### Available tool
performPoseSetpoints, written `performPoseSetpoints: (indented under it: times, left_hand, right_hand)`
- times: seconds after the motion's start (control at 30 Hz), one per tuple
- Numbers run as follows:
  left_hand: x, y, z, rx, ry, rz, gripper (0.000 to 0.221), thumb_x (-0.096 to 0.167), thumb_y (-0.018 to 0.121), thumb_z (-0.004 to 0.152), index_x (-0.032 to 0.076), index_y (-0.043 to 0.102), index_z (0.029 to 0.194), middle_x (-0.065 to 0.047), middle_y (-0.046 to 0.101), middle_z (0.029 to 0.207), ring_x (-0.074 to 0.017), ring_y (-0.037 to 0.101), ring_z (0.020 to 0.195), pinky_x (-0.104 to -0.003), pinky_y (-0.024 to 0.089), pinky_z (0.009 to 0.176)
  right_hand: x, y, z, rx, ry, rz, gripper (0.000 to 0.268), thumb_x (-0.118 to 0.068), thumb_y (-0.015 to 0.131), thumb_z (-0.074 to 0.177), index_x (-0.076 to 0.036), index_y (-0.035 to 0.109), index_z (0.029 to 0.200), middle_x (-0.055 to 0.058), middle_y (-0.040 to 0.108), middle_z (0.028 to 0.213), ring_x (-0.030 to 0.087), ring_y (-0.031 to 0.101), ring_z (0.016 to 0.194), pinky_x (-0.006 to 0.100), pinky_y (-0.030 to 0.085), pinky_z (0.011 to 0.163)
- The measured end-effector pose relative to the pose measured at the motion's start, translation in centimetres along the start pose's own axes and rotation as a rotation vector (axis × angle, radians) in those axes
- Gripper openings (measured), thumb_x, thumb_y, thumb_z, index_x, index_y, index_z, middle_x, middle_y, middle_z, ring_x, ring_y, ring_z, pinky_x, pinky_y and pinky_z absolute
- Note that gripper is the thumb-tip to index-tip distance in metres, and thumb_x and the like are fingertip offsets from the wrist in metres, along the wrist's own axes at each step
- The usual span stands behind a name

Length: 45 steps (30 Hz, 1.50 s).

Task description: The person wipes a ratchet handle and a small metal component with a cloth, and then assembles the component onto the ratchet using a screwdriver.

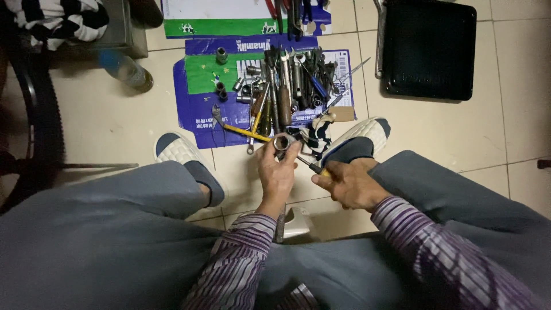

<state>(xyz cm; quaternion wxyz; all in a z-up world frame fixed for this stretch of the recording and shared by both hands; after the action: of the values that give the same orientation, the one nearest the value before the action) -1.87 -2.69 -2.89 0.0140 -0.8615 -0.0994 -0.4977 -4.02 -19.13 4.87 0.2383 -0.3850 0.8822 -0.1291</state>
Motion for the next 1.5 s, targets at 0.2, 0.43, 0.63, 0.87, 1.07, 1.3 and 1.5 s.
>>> performPoseSetpoints:
  times: [0.2, 0.43, 0.63, 0.87, 1.07, 1.3, 1.5]
  left_hand:
    - [-0.9, -0.4, 1.5, 0.041, 0.113, 0.276, 0.048, 0.043, 0.082, 0.083, 0.020, 0.070, 0.123, -0.010, 0.056, 0.114, -0.0295, 0.068, 0.104, -0.038, 0.059, 0.094]
    - [-1.3, 1.1, 2.4, 0.025, 0.303, 0.370, 0.041, 0.038, 0.085, 0.082, 0.023, 0.072, 0.119, -0.009, 0.063, 0.112, -0.0287, 0.068, 0.104, -0.036, 0.055, 0.094]
    - [-3.0, 1.6, 5.2, -0.200, 0.267, 0.469, 0.047, 0.041, 0.081, 0.083, 0.014, 0.071, 0.121, -0.013, 0.062, 0.119, -0.0355, 0.067, 0.110, -0.041, 0.054, 0.100]
    - [-6.3, -0.5, 6.5, -0.223, 0.253, 0.452, 0.043, 0.044, 0.079, 0.086, 0.021, 0.070, 0.121, -0.008, 0.060, 0.123, -0.0317, 0.063, 0.118, -0.041, 0.048, 0.105]
    - [-7.2, -1.8, 7.5, -0.277, 0.131, 0.618, 0.044, 0.051, 0.079, 0.081, 0.035, 0.068, 0.121, -0.002, 0.068, 0.118, -0.0249, 0.066, 0.117, -0.038, 0.051, 0.101]
    - [-5.3, -2.5, 6.7, -0.122, 0.144, 0.644, 0.046, 0.051, 0.081, 0.077, 0.034, 0.071, 0.119, -0.006, 0.066, 0.118, -0.0268, 0.066, 0.115, -0.037, 0.053, 0.099]
    - [-2.3, -2.2, 6.3, -0.130, -0.086, 0.629, 0.045, 0.057, 0.075, 0.078, 0.032, 0.073, 0.115, -0.008, 0.073, 0.113, -0.0283, 0.067, 0.115, -0.038, 0.053, 0.101]
  right_hand:
    - [0.2, 1.5, 0.9, 0.224, -0.204, -0.266, 0.050, -0.056, 0.048, 0.101, -0.011, 0.068, 0.099, 0.015, 0.073, 0.077, 0.032, 0.076, 0.083, 0.039, 0.058, 0.072]
    - [2.0, 1.9, 2.5, 0.284, -0.371, -0.546, 0.035, -0.037, 0.046, 0.102, -0.012, 0.069, 0.102, 0.018, 0.074, 0.100, 0.039, 0.072, 0.092, 0.048, 0.057, 0.074]
    - [1.7, 1.1, 2.8, 0.093, 0.061, 0.419, 0.055, -0.051, 0.074, 0.087, 0.000, 0.068, 0.108, 0.020, 0.064, 0.064, 0.027, 0.066, 0.047, 0.033, 0.053, 0.037]
    - [4.0, 4.8, 8.4, 0.175, 0.101, 0.469, 0.042, -0.046, 0.079, 0.085, -0.010, 0.072, 0.106, 0.017, 0.064, 0.056, 0.024, 0.061, 0.037, 0.028, 0.045, 0.028]
    - [2.0, 5.1, 6.4, -0.030, 0.091, 0.697, 0.033, -0.020, 0.068, 0.087, 0.004, 0.070, 0.109, 0.019, 0.064, 0.063, 0.023, 0.062, 0.040, 0.028, 0.046, 0.028]
    - [1.8, 6.0, 7.1, -0.021, 0.040, 0.733, 0.040, -0.020, 0.070, 0.088, 0.007, 0.064, 0.117, 0.019, 0.063, 0.065, 0.024, 0.063, 0.040, 0.029, 0.050, 0.030]
    - [2.9, 7.4, 8.2, 0.027, -0.080, 0.696, 0.036, -0.020, 0.073, 0.086, 0.007, 0.068, 0.109, 0.016, 0.059, 0.061, 0.021, 0.058, 0.040, 0.027, 0.046, 0.030]
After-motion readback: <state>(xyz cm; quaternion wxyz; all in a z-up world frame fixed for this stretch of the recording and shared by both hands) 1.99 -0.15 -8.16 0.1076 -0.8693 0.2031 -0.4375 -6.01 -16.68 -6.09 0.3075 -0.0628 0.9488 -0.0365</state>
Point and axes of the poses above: each hand's wrist, its own z-axis towards the middle knuckle, its own y-axis out of the palm, x = y × z, the point moved 1 cm from there along z, towards the middle knuckle
